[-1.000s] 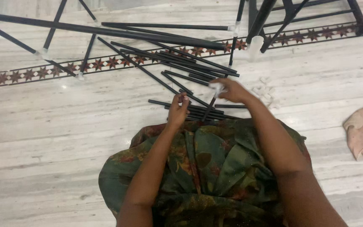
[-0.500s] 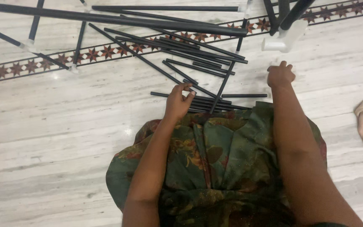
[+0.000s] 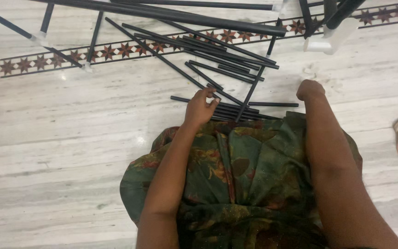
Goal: The person sits on the floor and assembles a black metal frame by inserting rods into white plastic connectors. They pick up rods and connectors from the floor, align them, and press them together to form the structure.
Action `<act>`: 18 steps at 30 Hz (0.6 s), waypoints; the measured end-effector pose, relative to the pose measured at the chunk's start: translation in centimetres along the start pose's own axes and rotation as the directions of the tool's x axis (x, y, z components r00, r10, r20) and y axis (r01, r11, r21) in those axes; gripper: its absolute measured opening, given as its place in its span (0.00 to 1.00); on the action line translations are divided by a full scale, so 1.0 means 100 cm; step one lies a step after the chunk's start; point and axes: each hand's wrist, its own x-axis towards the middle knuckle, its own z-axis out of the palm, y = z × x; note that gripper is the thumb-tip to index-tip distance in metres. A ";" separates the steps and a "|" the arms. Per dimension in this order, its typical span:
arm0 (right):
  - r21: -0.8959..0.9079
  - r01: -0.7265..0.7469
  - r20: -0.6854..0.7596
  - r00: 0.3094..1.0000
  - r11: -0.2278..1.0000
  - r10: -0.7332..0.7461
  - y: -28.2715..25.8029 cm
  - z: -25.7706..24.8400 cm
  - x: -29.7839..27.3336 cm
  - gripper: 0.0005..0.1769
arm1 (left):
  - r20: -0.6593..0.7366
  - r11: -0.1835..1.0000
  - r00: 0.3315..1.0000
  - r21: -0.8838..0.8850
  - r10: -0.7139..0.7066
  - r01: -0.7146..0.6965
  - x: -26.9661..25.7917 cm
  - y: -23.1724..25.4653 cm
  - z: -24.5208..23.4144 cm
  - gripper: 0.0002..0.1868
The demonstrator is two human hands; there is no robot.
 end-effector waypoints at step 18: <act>-0.049 0.354 0.000 0.935 0.934 -0.354 -0.068 -0.010 -0.042 0.22 | 0.260 0.868 0.963 0.491 -0.072 -0.068 0.014 -0.099 0.057 0.28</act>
